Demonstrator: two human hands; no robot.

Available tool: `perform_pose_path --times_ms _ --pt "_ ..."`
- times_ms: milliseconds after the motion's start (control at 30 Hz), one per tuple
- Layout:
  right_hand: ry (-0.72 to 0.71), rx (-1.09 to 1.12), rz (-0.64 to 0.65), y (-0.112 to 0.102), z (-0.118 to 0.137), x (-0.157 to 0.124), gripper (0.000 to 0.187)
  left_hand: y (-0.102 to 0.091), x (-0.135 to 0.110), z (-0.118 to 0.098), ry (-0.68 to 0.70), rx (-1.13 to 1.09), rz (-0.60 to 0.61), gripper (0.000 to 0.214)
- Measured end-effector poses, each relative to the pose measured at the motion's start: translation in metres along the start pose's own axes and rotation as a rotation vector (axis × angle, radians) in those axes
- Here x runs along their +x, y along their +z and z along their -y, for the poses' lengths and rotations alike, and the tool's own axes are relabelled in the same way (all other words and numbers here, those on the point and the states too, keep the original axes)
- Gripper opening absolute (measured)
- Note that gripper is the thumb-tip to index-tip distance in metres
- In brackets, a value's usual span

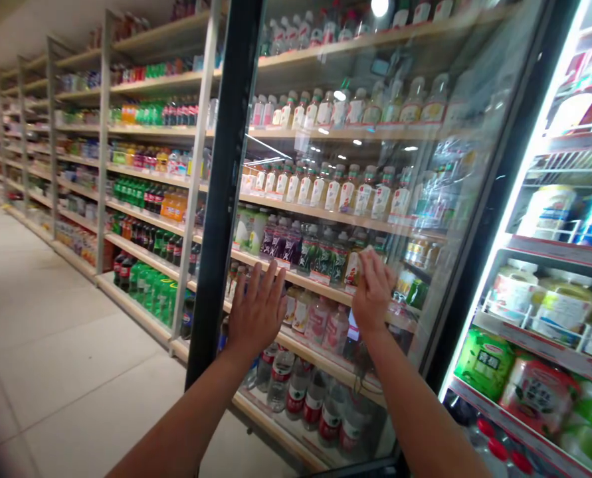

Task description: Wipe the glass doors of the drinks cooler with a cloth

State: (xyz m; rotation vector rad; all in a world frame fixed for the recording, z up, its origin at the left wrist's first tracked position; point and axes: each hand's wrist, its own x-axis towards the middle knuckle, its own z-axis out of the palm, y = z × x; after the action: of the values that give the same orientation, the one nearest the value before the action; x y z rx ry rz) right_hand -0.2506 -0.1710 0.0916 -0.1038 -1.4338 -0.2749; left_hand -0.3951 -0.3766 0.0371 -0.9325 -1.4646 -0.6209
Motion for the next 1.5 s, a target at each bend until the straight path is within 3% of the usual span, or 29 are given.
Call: perform_pose_path --times_ms 133,200,267,333,467,533,600,667,733,800,867,900,1033,1133,1300,1400,1500 --pt "-0.233 0.105 0.252 -0.016 0.034 -0.067 0.057 -0.001 0.001 0.0 -0.005 0.001 0.0 0.068" --pt "-0.336 0.146 0.356 -0.022 0.039 -0.079 0.058 -0.003 0.001 0.001 0.004 -0.002 0.005 0.069" --pt "-0.379 0.159 0.389 -0.023 0.037 -0.072 0.054 -0.004 0.001 0.002 0.006 -0.009 0.016 0.071" --pt "-0.315 0.134 0.343 -0.021 0.025 -0.051 0.047 -0.004 0.001 0.003 0.005 -0.013 0.017 0.074" --pt "0.084 0.001 0.098 -0.017 -0.014 -0.011 0.044 -0.002 0.002 0.006 0.023 -0.021 0.004 0.078" --pt "0.259 -0.048 -0.025 -0.018 -0.025 -0.015 0.046 -0.002 0.003 0.006 0.029 -0.037 0.014 0.079" --pt "0.336 -0.074 -0.05 -0.022 -0.02 -0.038 0.048 -0.001 0.004 0.006 0.028 -0.058 0.025 0.08" --pt "0.284 -0.06 0.045 -0.027 -0.002 -0.075 0.052 0.0 0.004 0.006 0.024 -0.068 0.03 0.08" --pt "0.08 0.006 0.177 -0.034 0.018 -0.108 0.053 0.001 0.004 0.007 0.021 -0.067 0.032 0.08" --pt "-0.141 0.088 0.342 -0.04 0.027 -0.123 0.049 0.003 0.004 0.008 0.019 -0.068 0.027 0.08" --pt "-0.213 0.116 0.386 -0.042 0.019 -0.11 0.045 0.004 0.003 0.009 0.023 -0.073 0.015 0.08" --pt "-0.172 0.102 0.353 -0.041 0.01 -0.096 0.045 0.005 0.003 0.009 0.023 -0.073 0.012 0.079" --pt "0.202 -0.028 0.05 -0.03 -0.03 -0.038 0.048 0.005 0.0 0.009 0.012 -0.061 0.021 0.078" --pt "0.25 -0.046 -0.009 -0.026 -0.026 -0.051 0.05 0.003 -0.006 0.009 0.019 -0.055 0.011 0.078" --pt "-0.07 0.123 0.3 -0.041 0.011 -0.122 0.053 0.004 -0.02 0.01 0.055 -0.035 0.012 0.08" --pt "-0.071 0.123 0.294 -0.046 -0.004 -0.104 0.05 0.004 -0.024 0.01 0.077 -0.008 0.023 0.081" --pt "0.145 0.009 0.072 -0.041 -0.033 -0.059 0.046 0.003 -0.029 0.009 0.066 0.003 0.005 0.079"
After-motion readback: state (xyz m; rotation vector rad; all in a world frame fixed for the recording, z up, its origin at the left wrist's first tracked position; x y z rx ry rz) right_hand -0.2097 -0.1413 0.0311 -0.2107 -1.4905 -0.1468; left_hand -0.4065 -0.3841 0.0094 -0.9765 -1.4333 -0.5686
